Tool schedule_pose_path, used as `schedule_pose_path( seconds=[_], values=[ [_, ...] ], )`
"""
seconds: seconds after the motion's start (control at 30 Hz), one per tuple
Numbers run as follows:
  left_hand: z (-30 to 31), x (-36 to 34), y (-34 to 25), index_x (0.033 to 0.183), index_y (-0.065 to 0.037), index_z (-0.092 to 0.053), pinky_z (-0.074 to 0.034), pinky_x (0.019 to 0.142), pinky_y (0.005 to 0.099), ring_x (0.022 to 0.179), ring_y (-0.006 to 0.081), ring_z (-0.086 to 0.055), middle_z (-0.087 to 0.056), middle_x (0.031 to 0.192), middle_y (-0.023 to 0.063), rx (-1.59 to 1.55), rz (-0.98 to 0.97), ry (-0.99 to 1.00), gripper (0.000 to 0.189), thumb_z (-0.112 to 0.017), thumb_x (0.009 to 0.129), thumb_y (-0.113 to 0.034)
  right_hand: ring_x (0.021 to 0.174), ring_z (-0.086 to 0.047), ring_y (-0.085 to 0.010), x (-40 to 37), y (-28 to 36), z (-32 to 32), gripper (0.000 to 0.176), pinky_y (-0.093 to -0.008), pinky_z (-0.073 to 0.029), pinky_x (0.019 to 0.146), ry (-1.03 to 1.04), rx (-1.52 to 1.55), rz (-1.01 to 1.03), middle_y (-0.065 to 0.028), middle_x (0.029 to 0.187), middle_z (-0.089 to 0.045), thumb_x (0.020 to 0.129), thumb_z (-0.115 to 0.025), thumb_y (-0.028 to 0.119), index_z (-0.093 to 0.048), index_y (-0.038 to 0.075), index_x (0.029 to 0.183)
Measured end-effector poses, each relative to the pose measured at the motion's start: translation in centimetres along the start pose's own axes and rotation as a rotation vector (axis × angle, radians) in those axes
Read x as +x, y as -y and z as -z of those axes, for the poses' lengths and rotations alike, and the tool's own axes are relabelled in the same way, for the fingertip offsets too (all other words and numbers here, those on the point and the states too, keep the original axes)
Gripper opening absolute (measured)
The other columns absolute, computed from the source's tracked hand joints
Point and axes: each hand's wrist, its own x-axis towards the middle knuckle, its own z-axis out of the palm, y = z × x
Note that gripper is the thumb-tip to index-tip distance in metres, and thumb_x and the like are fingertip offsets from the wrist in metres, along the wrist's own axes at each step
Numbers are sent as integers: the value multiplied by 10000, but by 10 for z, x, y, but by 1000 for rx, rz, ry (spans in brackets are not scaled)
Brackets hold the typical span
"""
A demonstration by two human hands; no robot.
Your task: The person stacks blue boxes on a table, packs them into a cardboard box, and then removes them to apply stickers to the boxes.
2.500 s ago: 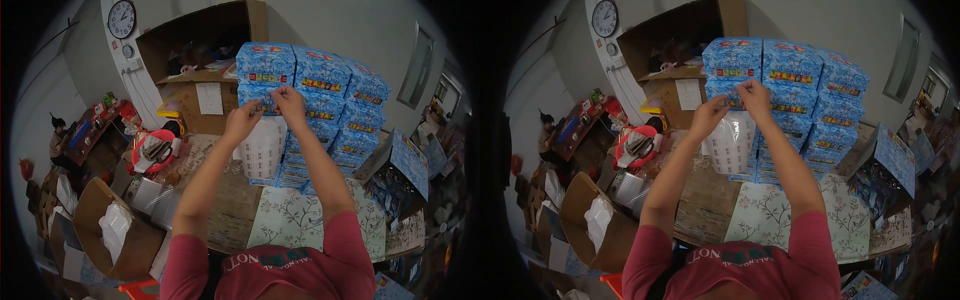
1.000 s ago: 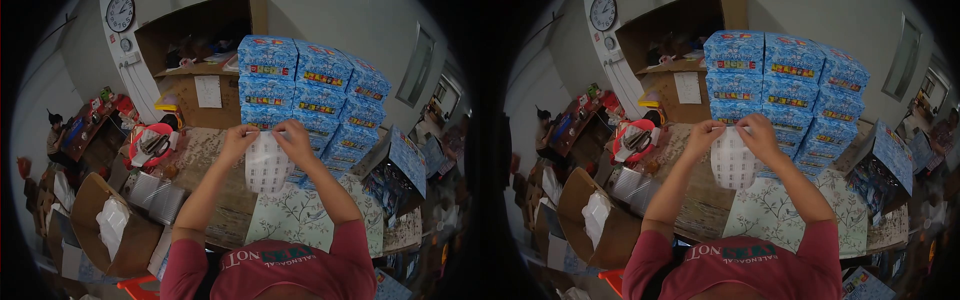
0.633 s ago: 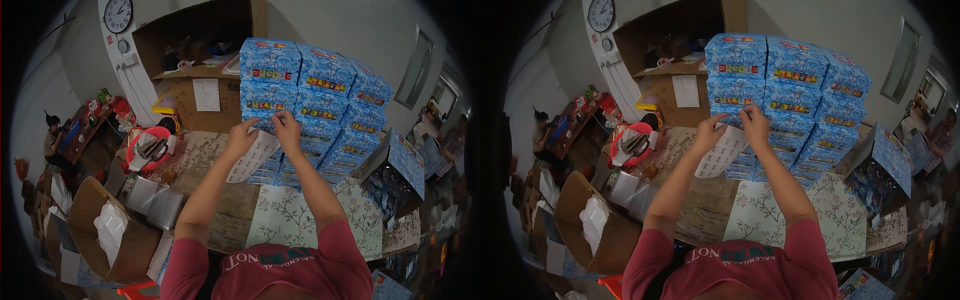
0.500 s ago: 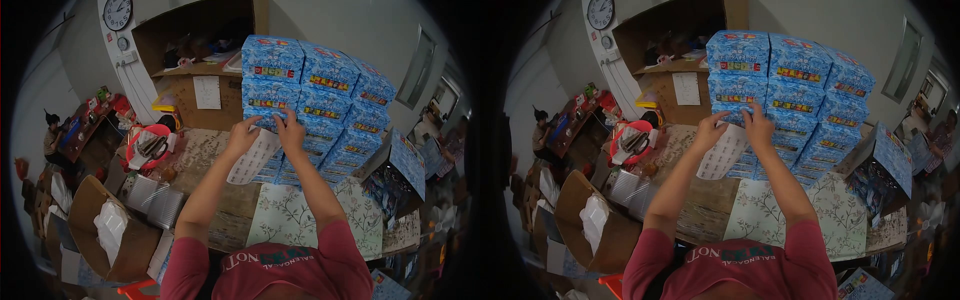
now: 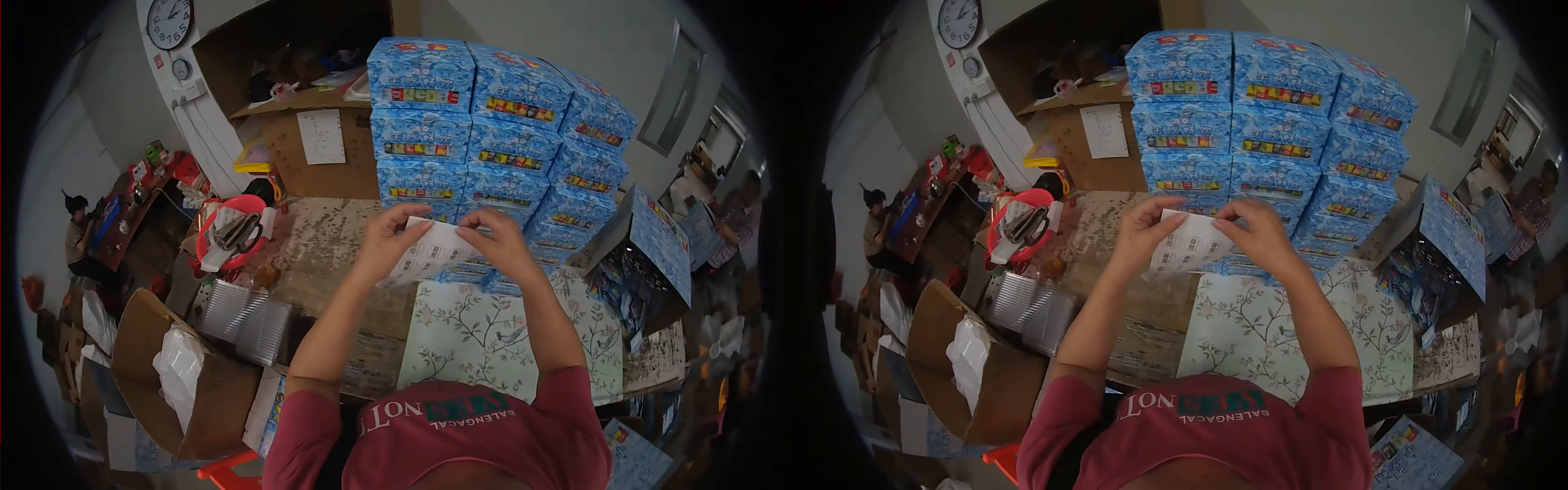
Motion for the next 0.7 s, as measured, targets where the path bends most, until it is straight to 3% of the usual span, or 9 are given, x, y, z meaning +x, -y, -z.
schedule_pose_path(
  seconds=[0.17, 0.23, 0.27, 0.33, 0.37, 0.43, 0.53, 0.67, 0.7],
  values=[
    [-17, -9, 28, 978, -12, -630, -448, 637, 229, 704, 67, -551, -641, 796, 12, 91, 50, 90, 171, -615, 842, -114, 839, -563, -155, -50, -3, 33, 168, -320, -452, 702, 114, 223, -372, -60, 911, -610, 841, -613, 159, -618, 30, 950],
    [-15, -6, 43, 925, -4, -606, -432, 632, 216, 729, 62, -528, -634, 872, 26, 151, 43, 28, 141, -594, 859, -128, 854, -566, -144, -71, -34, 41, 183, -321, -455, 728, -157, 126, -328, -87, 924, -611, 870, -587, 170, -607, 31, 988],
    [-15, -2, 48, 925, -4, -606, -432, 632, 216, 729, 62, -528, -634, 872, 26, 149, 38, 40, 141, -594, 859, -128, 854, -566, -144, -80, -48, 49, 183, -321, -455, 728, -169, 121, -331, -87, 924, -611, 870, -587, 170, -607, 31, 988],
    [-10, 2, 53, 927, -9, -557, -418, 649, 210, 780, 61, -503, -601, 978, 42, 152, -199, -214, 158, -557, 889, -162, 900, -559, -183, -94, -77, 70, 236, -320, -436, 783, -674, -49, -255, -95, 991, -597, 857, -586, 162, -585, 18, 1043],
    [-5, 4, 51, 927, -9, -557, -418, 649, 210, 780, 61, -503, -601, 978, 42, 164, -199, -219, 158, -557, 889, -162, 984, -533, -199, -99, -87, 82, 300, -322, -413, 841, -777, -22, -258, -111, 1080, -563, 868, -576, 173, -533, 14, 1119],
    [7, 11, 47, 967, -23, -521, -418, 687, 223, 833, 78, -495, -563, 1061, 58, 67, -172, -605, 176, -517, 913, -191, 1068, -508, -215, -108, -109, 102, 370, -325, -389, 899, -875, 22, -260, -126, 1170, -529, 878, -567, 184, -481, 11, 1194],
    [31, 26, 55, 1013, -24, -512, -424, 702, 237, 815, 99, -502, -573, 1043, 69, -123, -144, -845, 222, -525, 911, -220, 1211, -409, -249, -110, -137, 125, 507, -335, -331, 977, -1020, 158, -292, -164, 1297, -427, 881, -573, 225, -374, 3, 1290],
    [39, 53, 54, 1031, -4, -521, -434, 706, 255, 887, 109, -523, -575, 1047, 83, -50, -60, -737, 302, -581, 877, -256, 1283, -315, -266, -95, -156, 136, 607, -355, -287, 1017, -952, 228, -467, -191, 1367, -333, 876, -578, 300, -311, 15, 1341],
    [40, 61, 63, 1025, 11, -535, -444, 672, 267, 857, 127, -557, -597, 991, 95, 308, -141, -575, 345, -618, 848, -274, 1291, -301, -271, -90, -158, 139, 625, -360, -284, 1020, -929, 272, -517, -193, 1375, -320, 876, -575, 328, -307, 18, 1348]
  ],
)
